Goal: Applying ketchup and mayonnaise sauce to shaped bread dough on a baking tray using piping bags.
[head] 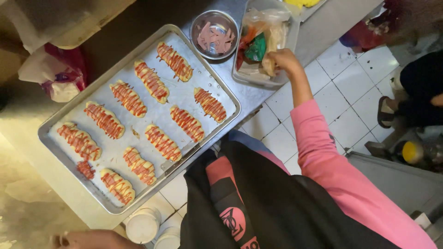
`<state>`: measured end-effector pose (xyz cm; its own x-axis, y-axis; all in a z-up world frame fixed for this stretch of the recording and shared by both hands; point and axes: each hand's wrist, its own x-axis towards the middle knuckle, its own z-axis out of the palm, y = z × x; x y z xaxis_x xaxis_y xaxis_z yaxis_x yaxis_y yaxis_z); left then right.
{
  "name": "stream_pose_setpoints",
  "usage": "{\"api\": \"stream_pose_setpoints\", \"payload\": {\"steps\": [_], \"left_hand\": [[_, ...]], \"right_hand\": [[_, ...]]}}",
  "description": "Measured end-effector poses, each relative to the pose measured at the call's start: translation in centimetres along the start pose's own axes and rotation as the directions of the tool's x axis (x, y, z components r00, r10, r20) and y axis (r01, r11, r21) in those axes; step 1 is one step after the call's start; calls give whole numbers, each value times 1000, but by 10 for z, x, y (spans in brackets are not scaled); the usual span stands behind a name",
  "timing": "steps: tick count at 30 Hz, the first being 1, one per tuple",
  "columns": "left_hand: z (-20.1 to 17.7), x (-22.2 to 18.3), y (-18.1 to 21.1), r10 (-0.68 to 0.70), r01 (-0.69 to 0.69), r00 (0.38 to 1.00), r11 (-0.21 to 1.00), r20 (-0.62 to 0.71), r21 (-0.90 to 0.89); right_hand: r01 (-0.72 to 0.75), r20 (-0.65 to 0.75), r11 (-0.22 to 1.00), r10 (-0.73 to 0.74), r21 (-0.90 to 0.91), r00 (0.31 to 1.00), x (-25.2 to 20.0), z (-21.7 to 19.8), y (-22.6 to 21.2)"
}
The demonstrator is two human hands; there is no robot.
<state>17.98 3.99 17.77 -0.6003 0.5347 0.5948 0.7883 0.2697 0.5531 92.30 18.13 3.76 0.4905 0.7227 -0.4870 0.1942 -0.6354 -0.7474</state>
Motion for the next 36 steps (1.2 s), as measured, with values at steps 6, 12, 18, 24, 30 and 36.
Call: {"api": "stream_pose_setpoints", "payload": {"steps": [6, 12, 18, 24, 30, 36], "left_hand": [[125, -30, 118, 240, 302, 829, 567, 505, -766], [154, -121, 334, 691, 446, 68, 624, 720, -641], [196, -172, 419, 780, 663, -164, 540, 604, -519], [103, -172, 458, 954, 28, 101, 282, 283, -959], [73, -187, 446, 978, -589, 208, 118, -9, -799], [83, -234, 422, 991, -463, 105, 123, 84, -878]], "right_hand": [[93, 207, 780, -277, 619, 938, -100, -51, -79], [260, 178, 756, -444, 600, 878, -168, -50, -97], [330, 377, 781, -566, 531, 733, -191, -11, -80], [589, 61, 599, -727, 543, 683, -170, 55, -45], [158, 436, 586, -732, 795, 523, -79, 69, -58], [678, 4, 475, -821, 561, 571, -134, 116, -81]]}}
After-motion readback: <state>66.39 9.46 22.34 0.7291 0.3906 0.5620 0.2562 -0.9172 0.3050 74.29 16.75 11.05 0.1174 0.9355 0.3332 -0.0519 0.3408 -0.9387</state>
